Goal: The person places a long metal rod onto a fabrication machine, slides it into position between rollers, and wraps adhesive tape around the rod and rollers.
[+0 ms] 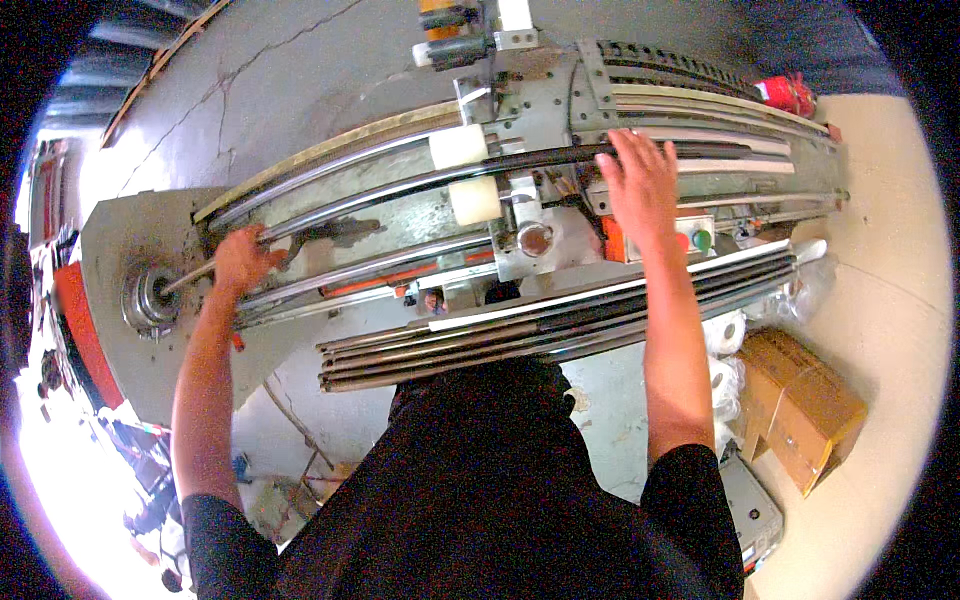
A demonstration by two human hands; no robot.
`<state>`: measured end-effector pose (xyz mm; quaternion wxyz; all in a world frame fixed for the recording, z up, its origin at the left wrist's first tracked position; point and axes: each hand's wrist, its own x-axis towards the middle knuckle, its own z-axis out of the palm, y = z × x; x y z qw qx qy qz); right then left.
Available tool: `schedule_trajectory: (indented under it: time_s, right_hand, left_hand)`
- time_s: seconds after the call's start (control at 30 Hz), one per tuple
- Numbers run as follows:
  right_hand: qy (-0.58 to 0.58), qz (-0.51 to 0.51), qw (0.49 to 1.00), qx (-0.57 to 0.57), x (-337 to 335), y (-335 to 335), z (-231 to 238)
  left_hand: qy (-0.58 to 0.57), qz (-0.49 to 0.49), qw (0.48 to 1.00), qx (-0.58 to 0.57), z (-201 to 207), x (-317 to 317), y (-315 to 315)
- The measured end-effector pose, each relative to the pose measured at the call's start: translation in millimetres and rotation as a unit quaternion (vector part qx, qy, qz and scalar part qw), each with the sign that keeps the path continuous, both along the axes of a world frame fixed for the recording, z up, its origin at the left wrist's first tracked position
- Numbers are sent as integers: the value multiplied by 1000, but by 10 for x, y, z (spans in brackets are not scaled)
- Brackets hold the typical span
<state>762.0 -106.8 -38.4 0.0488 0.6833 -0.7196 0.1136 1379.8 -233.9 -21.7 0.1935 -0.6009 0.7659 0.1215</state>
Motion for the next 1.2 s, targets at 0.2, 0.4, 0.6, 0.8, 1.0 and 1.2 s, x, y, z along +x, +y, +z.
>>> schedule_trajectory:
  time_s: [0.2,0.4,0.6,0.8,1.0,1.2]
  right_hand:
    - [12,-28,999,-13,431,25,122]
    - [-25,-11,999,24,776,-17,173]
    - [-17,-30,999,0,778,71,112]
    - [-9,-51,998,-29,773,235,-120]
    - [16,-97,995,-12,750,405,30]
    - [0,-49,999,22,852,207,68]
  left_hand:
    - [81,-48,995,25,26,-1947,139]
    - [95,-86,992,9,-75,-2730,200]
    - [80,-65,995,3,-40,-1699,97]
    - [57,-8,997,-43,-185,221,-17]
    - [22,32,999,-8,-117,795,-82]
    - [50,-23,997,62,37,-1075,13]
